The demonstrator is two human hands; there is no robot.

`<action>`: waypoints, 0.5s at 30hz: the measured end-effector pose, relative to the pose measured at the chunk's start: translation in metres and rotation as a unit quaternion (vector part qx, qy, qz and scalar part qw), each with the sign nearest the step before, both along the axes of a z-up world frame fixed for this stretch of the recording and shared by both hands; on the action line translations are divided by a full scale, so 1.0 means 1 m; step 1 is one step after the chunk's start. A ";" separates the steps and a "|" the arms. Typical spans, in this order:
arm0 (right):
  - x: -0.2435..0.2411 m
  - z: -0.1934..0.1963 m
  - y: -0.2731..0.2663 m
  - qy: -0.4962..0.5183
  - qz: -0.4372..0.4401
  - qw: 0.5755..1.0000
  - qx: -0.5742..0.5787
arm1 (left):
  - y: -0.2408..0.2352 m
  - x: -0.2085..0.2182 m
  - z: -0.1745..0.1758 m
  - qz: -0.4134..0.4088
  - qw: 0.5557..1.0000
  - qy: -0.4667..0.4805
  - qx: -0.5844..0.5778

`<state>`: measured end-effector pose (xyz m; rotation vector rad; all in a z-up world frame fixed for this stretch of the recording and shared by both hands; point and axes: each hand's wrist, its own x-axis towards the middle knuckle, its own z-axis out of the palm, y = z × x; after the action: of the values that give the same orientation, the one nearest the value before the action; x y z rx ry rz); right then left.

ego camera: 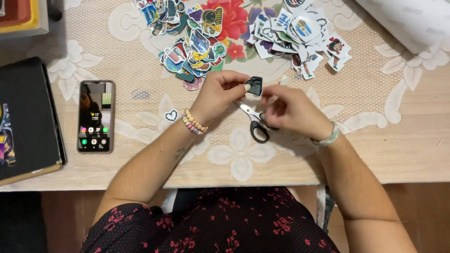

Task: The person sits at a table and uses scissors to cut out various printed stickers from a sheet. They carefully trim around the edges of each sticker, including designs like a cassette tape and a cartoon character, and place the finished pieces into a pile.

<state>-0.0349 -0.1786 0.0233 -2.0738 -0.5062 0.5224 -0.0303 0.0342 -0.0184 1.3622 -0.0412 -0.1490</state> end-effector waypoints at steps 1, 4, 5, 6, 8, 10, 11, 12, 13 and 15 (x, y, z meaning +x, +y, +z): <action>0.001 -0.006 -0.006 -0.002 -0.058 0.994 0.090 | -0.001 -0.001 -0.001 0.004 1.000 -0.009 0.005; -0.002 0.007 0.002 -0.010 -0.138 0.972 0.190 | -0.005 -0.009 0.011 -0.019 0.995 -0.056 0.076; -0.001 -0.003 0.002 -0.012 -0.139 0.972 0.191 | -0.006 -0.009 0.010 -0.020 0.995 -0.058 0.076; -0.001 -0.012 0.002 -0.025 -0.157 0.969 0.187 | -0.007 -0.009 0.010 -0.024 0.993 -0.059 0.095; 0.004 -0.019 0.007 -0.040 -0.172 0.967 0.185 | -0.001 -0.008 0.020 -0.025 0.991 -0.061 0.115; 0.010 -0.017 0.013 -0.034 -0.189 0.955 0.224 | 0.008 -0.009 0.038 0.006 0.985 -0.087 0.145; 0.010 -0.010 0.012 -0.034 -0.191 0.955 0.223 | 0.027 0.004 0.040 0.004 0.986 -0.087 0.145; 0.009 -0.004 0.012 -0.073 -0.168 0.964 0.194 | 0.045 0.017 0.042 0.054 0.964 -0.124 0.228; 0.011 0.003 0.013 -0.112 -0.142 0.970 0.164 | 0.065 0.030 0.044 0.107 0.932 -0.160 0.309; 0.017 0.002 0.017 -0.108 -0.128 0.976 0.138 | 0.095 0.052 0.029 0.122 0.890 -0.164 0.407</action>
<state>-0.0174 -0.1619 0.0256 -1.8986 -0.4030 0.0700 0.0221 0.1295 0.0109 2.2092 -0.0970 0.3195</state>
